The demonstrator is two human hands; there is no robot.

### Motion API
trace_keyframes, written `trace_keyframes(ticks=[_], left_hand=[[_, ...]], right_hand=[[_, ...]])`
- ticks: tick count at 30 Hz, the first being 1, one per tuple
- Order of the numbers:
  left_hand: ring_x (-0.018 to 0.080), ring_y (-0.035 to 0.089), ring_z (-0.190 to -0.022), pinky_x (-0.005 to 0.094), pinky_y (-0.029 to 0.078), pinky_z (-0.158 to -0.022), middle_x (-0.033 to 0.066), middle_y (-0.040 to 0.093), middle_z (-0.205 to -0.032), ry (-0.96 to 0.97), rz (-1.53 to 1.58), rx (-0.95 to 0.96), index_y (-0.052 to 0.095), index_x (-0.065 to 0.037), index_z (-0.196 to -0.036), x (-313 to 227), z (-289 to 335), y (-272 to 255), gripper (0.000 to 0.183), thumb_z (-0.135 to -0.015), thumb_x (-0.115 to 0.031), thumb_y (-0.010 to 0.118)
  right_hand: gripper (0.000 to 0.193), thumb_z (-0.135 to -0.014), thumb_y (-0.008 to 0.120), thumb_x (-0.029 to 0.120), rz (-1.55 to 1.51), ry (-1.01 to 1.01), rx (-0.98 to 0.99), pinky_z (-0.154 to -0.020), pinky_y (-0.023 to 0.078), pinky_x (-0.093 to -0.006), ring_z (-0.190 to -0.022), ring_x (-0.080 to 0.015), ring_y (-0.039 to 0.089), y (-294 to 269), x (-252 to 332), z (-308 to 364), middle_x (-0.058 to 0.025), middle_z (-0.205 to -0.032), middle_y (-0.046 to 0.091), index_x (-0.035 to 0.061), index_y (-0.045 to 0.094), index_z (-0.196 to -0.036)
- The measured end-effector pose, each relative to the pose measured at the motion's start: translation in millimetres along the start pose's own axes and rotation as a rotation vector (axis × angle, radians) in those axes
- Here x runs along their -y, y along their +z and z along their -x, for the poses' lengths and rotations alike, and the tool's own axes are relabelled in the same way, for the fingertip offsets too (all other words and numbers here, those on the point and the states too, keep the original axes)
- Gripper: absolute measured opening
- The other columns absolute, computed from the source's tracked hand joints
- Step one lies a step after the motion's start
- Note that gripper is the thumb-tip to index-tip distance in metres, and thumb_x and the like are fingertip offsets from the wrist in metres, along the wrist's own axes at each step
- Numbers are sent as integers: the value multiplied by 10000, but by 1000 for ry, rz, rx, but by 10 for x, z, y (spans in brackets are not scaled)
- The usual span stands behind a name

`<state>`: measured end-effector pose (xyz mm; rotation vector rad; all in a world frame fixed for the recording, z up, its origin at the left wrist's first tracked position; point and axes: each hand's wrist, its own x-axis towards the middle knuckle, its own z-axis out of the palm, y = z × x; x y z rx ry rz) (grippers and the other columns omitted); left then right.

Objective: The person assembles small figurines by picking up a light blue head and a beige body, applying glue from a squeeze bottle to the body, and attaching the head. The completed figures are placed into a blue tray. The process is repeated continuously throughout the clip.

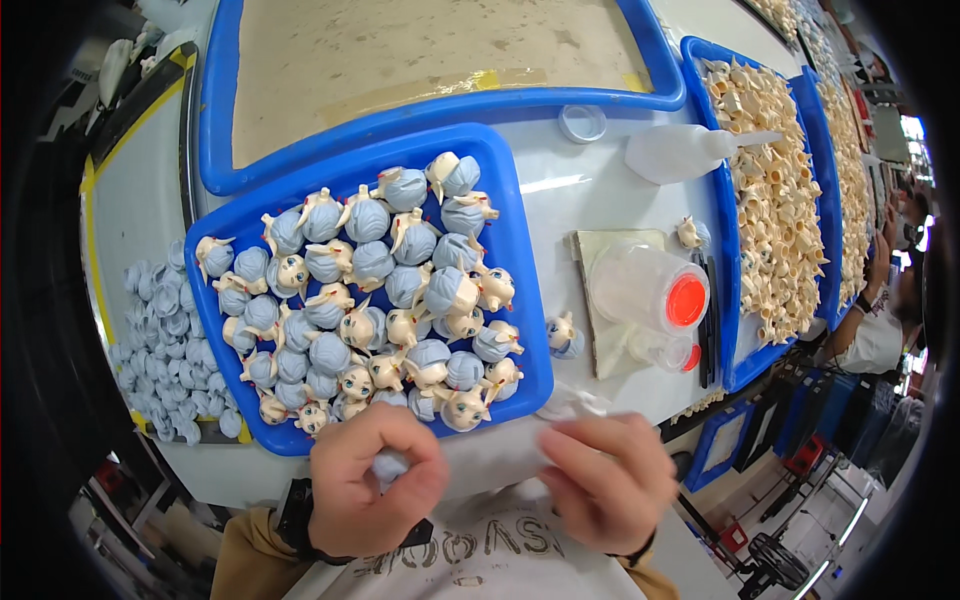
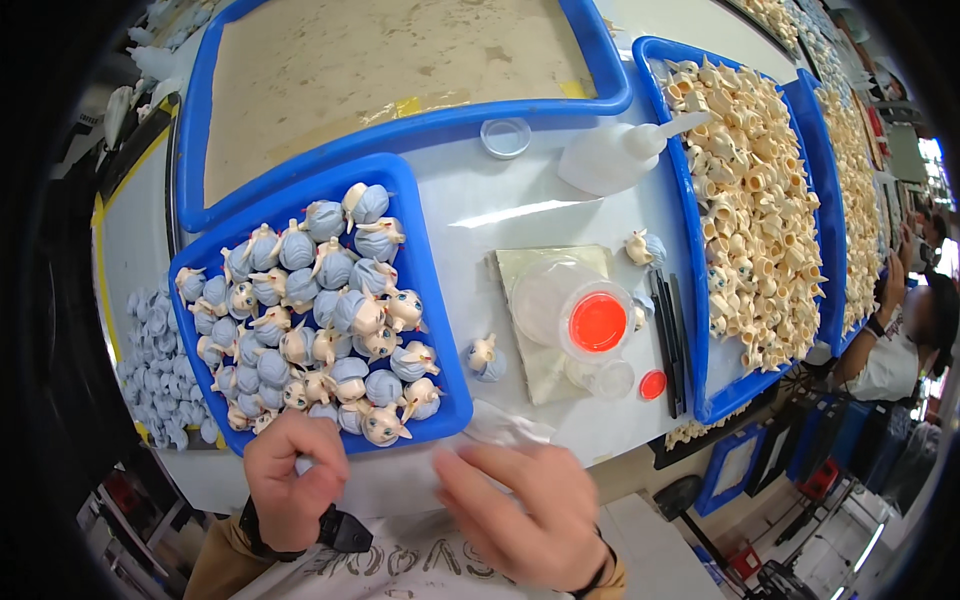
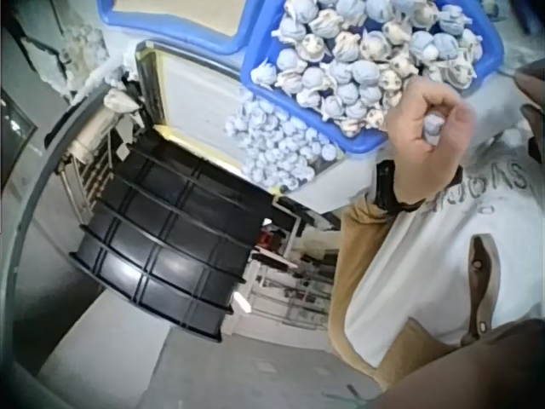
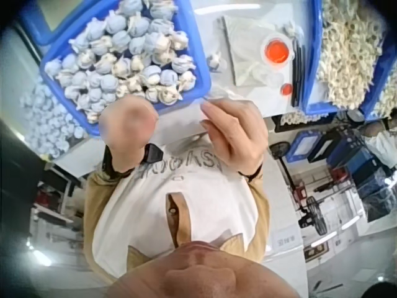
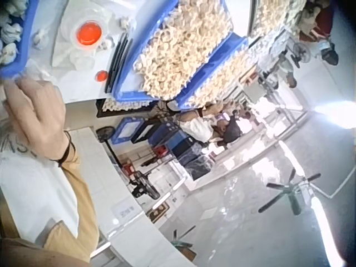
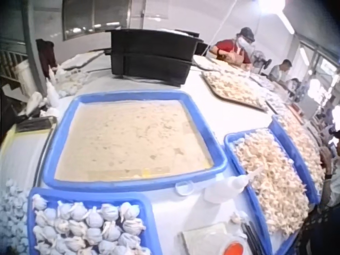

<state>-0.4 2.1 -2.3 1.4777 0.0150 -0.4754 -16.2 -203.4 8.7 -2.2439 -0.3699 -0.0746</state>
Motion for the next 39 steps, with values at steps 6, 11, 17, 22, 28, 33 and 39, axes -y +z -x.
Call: trace_keyframes(ticks=[6,11,17,22,28,33,39], left_hand=[[120,486,-595,234,376,-535,79,552,-730,203,108,91,533,-1,-878,57,-2,10,136,-748,-32,562],[134,470,-569,274,378,-568,160,444,-990,140,406,434,456,22,-1059,37,51,173,273,-796,-21,400],[171,583,-712,286,451,-642,152,539,-1040,84,37,425,483,27,-1132,-36,-43,212,276,-880,-82,463],[163,592,-760,244,461,-607,116,600,-954,-48,91,533,562,15,-1062,15,-30,134,278,-871,-186,540],[149,563,-752,212,445,-548,115,588,-968,24,51,508,598,-15,-1029,-13,-76,113,240,-834,-155,593],[147,570,-828,216,475,-595,133,563,-1039,-38,176,517,566,5,-1048,-8,-53,175,278,-778,-33,625],[184,571,-932,257,514,-693,167,545,-1064,-213,389,375,505,58,-1076,-14,11,214,318,-766,58,581]], right_hand=[[361,-813,574,109,329,530,-677,-686,399,-269,-796,-165,502,-914,-570,262,-110,-942,531,3,513,-1153],[442,-748,612,19,735,503,-234,-763,407,-288,-908,-205,494,-996,-1106,305,-122,-1045,487,51,499,-1174],[315,-764,611,20,631,566,-342,-527,373,-221,-613,-92,459,-1024,-1169,364,-54,-974,523,32,563,-1075],[249,-808,593,59,680,528,-540,-512,364,-204,-605,-67,458,-916,-1036,324,-32,-961,551,31,584,-1056],[291,-819,584,57,392,485,-827,-584,379,-191,-690,-73,488,-835,-920,335,-54,-964,574,-20,546,-1097],[253,-735,627,104,-208,-132,-439,-473,426,-227,-601,-175,550,-532,-180,252,-179,-819,554,-28,543,-935],[202,-590,729,67,-234,-287,-59,-511,425,-205,-623,-151,542,-28,-27,25,-181,-882,572,83,681,-786]])
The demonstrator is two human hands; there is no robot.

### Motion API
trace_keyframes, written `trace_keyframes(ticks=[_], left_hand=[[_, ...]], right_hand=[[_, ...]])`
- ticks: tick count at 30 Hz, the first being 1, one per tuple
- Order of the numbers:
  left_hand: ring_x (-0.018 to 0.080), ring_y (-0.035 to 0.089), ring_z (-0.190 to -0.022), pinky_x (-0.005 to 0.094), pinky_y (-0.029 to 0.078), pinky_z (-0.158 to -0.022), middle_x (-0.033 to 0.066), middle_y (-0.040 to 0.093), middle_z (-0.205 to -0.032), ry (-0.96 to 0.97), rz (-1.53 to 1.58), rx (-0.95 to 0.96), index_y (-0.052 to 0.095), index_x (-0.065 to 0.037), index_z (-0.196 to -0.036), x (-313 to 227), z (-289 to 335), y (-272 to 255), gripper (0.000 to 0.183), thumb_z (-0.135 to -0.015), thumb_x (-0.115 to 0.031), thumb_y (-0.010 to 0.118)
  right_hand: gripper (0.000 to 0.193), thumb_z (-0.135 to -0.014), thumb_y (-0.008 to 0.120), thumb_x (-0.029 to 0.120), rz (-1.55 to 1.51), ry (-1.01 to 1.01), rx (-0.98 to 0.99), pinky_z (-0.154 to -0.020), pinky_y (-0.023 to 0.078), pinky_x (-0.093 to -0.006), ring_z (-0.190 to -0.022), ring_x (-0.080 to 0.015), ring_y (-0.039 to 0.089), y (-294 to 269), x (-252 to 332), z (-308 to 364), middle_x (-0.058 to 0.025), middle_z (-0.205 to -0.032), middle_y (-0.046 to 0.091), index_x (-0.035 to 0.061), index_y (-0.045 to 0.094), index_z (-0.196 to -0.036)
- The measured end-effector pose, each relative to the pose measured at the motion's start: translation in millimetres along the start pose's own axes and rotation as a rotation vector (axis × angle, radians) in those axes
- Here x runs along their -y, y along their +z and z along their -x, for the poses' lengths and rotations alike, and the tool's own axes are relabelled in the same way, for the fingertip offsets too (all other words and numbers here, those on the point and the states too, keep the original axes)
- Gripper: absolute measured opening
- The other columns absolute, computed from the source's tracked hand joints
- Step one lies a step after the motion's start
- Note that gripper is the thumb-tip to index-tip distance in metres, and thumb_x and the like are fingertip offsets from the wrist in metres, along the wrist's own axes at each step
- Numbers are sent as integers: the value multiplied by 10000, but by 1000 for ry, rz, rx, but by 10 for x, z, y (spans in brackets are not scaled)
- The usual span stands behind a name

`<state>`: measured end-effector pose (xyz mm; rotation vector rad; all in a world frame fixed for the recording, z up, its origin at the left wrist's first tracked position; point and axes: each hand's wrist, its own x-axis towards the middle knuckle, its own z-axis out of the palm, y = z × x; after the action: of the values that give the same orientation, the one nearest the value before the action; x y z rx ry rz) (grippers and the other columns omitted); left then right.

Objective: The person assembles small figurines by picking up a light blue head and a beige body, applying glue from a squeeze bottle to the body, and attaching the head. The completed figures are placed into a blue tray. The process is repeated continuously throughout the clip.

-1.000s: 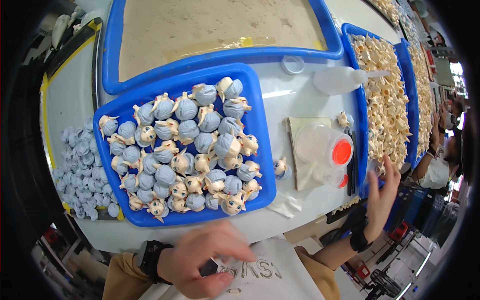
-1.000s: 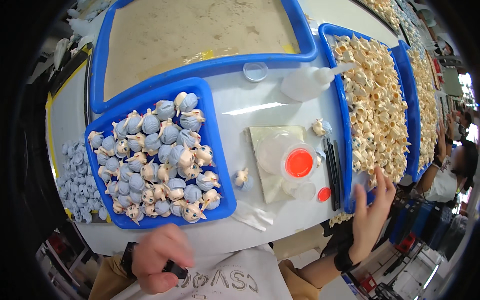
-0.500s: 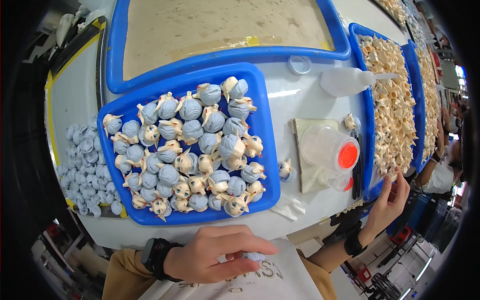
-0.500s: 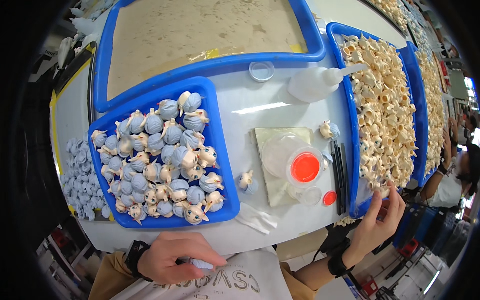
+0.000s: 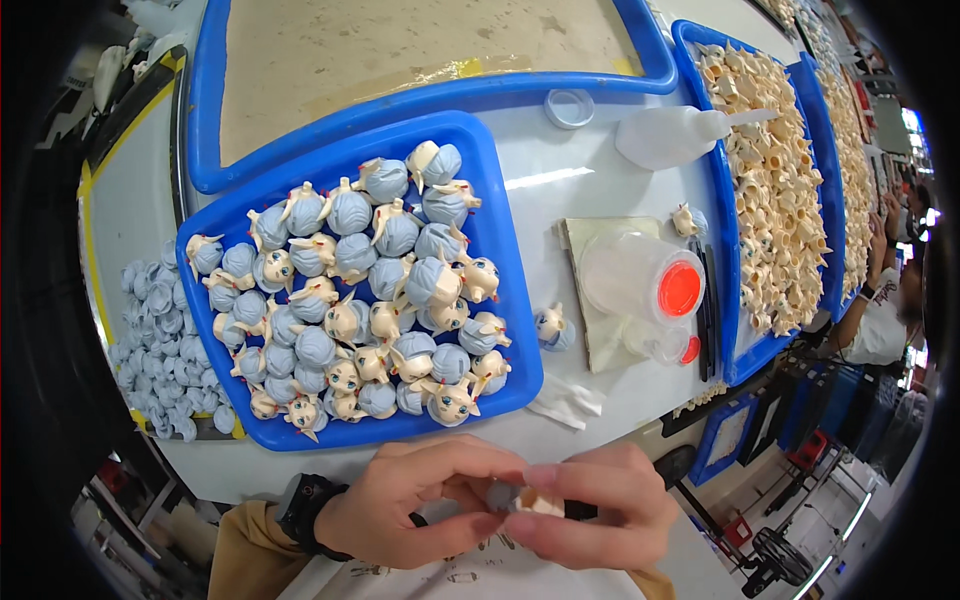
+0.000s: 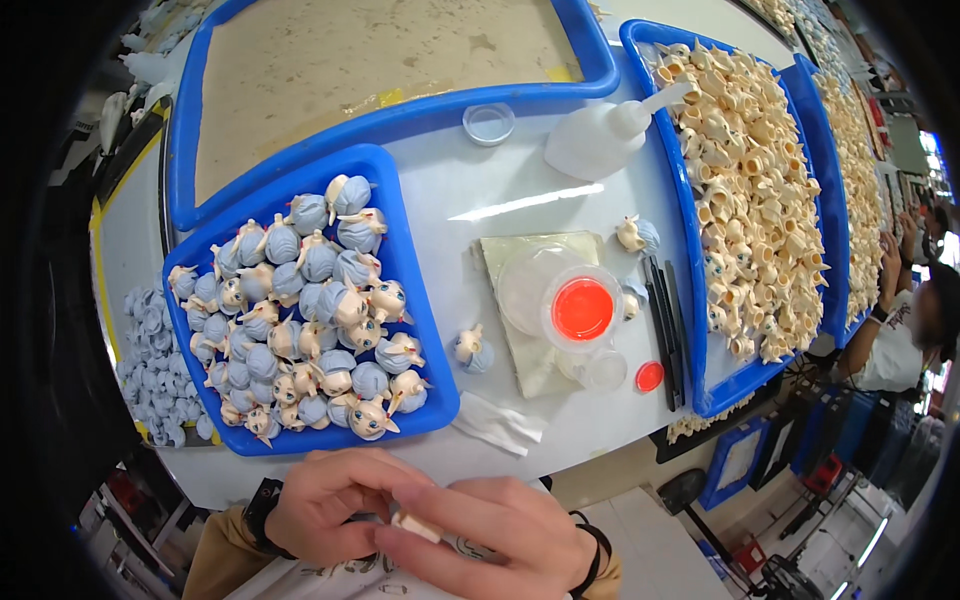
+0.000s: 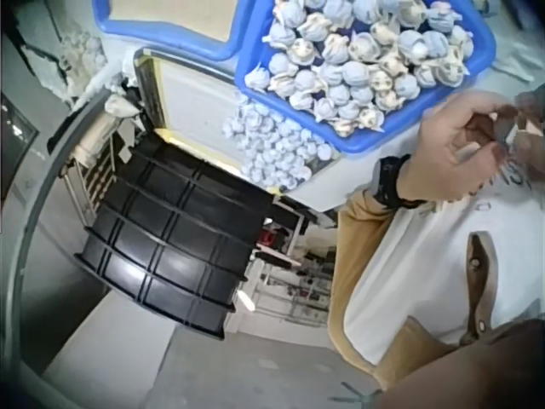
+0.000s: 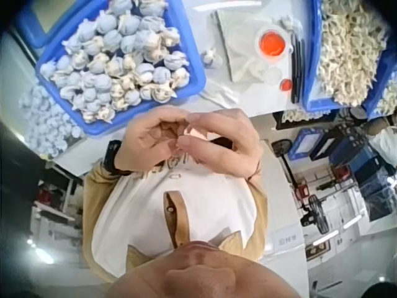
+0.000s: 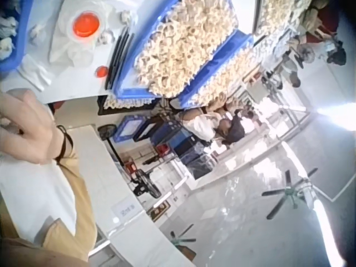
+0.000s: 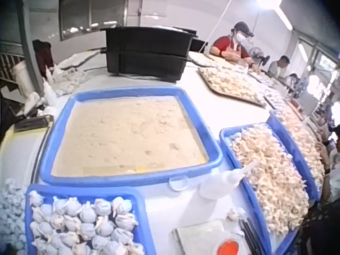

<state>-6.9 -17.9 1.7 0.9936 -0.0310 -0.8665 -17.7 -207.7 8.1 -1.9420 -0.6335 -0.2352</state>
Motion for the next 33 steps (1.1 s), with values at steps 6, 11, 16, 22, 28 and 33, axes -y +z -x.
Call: trace_keyframes(ticks=[6,11,16,22,28,33], left_hand=[[191,587,-890,274,525,-707,169,549,-1033,35,-114,20,513,73,-1042,39,12,-45,292,-758,68,581],[200,589,-863,275,501,-696,201,538,-1028,33,-105,29,508,95,-1014,37,-11,-40,245,-777,58,560],[187,591,-875,274,524,-712,164,547,-1025,60,-155,28,516,79,-1018,70,-10,-66,277,-751,73,592],[179,579,-913,278,530,-746,153,544,-1050,15,-68,5,505,66,-1059,78,-1,-43,320,-750,92,588],[239,602,-814,324,521,-685,271,509,-1078,-161,351,-51,467,65,-1077,-38,-25,-34,384,-718,146,575],[266,614,-745,335,530,-649,292,498,-1050,-78,284,-49,459,37,-978,-61,-64,-16,304,-722,128,594]], right_hand=[[327,-544,702,2,8,179,-91,-511,393,-194,-617,-137,528,78,19,87,-121,-847,556,65,676,-864],[330,-567,687,-14,-84,193,-134,-526,426,-215,-619,-156,548,105,-19,101,-165,-879,586,34,659,-893],[320,-589,738,13,-189,259,-85,-564,450,-240,-689,-184,573,53,-6,32,-152,-873,607,20,663,-899],[325,-584,771,58,-211,233,-95,-539,425,-238,-696,-177,578,66,-39,114,-139,-852,609,20,669,-890],[513,-675,762,220,-270,173,-256,-461,428,-239,-608,-167,504,-191,-95,343,-121,-845,480,40,459,-1047],[375,-711,719,171,-46,338,-614,-530,504,-260,-634,-220,583,-395,-84,485,-165,-862,483,-8,508,-964]])
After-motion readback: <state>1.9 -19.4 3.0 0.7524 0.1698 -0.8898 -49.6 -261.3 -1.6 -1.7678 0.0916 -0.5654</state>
